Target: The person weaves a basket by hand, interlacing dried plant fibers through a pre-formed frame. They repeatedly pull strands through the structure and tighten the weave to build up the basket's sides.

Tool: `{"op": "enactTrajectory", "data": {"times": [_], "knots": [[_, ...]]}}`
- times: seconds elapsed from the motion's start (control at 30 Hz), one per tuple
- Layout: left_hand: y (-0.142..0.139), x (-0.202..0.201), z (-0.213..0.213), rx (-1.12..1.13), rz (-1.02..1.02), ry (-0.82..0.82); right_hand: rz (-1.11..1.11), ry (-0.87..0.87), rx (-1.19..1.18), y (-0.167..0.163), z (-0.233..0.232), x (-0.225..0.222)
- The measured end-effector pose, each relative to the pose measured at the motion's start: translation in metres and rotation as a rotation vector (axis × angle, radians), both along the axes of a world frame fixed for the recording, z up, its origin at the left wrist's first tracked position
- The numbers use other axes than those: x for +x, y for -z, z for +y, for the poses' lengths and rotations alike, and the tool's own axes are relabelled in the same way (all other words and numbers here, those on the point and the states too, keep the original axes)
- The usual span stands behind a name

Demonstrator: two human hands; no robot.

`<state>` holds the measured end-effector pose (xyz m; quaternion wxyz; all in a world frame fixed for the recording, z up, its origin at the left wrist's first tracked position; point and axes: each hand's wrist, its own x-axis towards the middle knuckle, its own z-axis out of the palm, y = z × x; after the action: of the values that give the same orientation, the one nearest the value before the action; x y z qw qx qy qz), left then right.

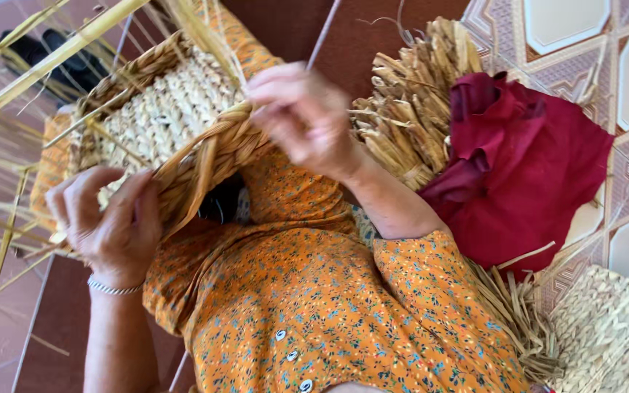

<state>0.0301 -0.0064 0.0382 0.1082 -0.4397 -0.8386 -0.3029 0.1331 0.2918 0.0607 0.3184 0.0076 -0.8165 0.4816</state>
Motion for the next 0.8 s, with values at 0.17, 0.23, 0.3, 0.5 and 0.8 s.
{"op": "enactTrajectory", "data": {"times": [0.17,0.23,0.3,0.5,0.8], "knots": [[-0.005,-0.001,-0.003,0.024,-0.025,0.022,-0.257,0.538,-0.041,0.041,0.140,0.043],[-0.005,0.001,-0.003,0.017,-0.026,0.018,-0.550,0.836,0.430,0.051,0.188,0.068],[-0.005,0.002,-0.004,-0.002,-0.018,0.001,-0.614,1.096,0.962,0.056,0.210,0.088],[-0.002,0.002,-0.003,-0.034,0.024,-0.012,-1.041,1.084,0.106,0.053,0.223,0.114],[-0.005,0.003,-0.003,-0.047,0.011,-0.014,-0.558,0.959,0.419,0.049,0.211,0.130]]}}
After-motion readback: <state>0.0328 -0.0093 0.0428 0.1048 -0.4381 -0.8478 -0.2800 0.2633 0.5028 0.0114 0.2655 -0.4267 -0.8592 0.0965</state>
